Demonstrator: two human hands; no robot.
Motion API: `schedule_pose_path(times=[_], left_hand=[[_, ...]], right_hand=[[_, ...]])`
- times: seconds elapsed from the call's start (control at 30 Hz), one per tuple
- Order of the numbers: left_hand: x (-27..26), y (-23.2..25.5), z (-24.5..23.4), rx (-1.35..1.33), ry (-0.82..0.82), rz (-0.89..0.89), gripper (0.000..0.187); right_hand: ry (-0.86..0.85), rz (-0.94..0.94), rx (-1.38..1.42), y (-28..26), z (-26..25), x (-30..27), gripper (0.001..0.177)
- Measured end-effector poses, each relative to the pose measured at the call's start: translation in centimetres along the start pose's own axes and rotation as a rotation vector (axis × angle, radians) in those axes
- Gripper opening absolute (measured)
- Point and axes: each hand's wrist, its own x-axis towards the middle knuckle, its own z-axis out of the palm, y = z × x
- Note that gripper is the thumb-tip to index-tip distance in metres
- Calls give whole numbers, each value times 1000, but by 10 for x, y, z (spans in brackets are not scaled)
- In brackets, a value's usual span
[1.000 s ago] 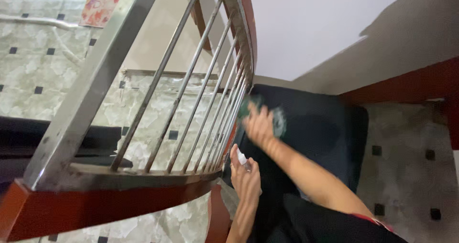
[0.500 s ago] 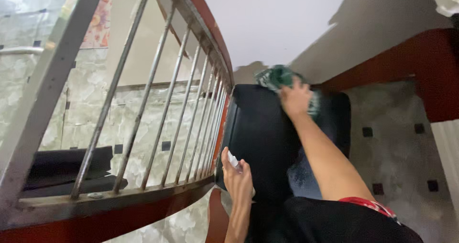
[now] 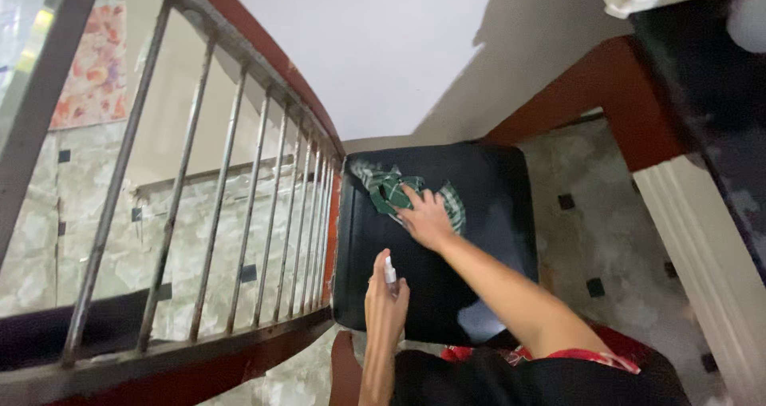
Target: The person cleans a dining area by spraying a cleaning solution and wiping surfaces with a cloth. They clean the tabletop, a tiered food container, and the seats and backrests of several chairs.
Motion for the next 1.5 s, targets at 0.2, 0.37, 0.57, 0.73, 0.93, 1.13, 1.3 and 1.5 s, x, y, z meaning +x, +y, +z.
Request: schedule_pose_path(times=[0.2,0.37,0.57,0.73,0.93,1.13,1.3,1.5], left_hand=[[-7,2,13,-16,-242,-7,70],[-8,5,12,11,-379,58,72],[-17,-5,24,10,-529,161,72],[-26,-15,35,39,-637,191,71],[-39,-4,33,86,-712,186,71],[-50,-13,38,122,-817,187,74],[-40,-31,34,213,-647,224,75],[-44,-25,34,224,-646,116,75]], right_hand=[[119,657,-50,136,-40,-22,22],[-12,570,-209,93,-40,-92,30],[-529,417,-34,-2,-107,-203,42],[-125,762,109,72,-107,-204,38],[-332,744,-163,-56,-34,-263,41],[-448,812,-96,-75,-30,-294,43],[-173,1287,71,25,-19,-311,56],[-235,1346,475,-83,-7,-310,69]])
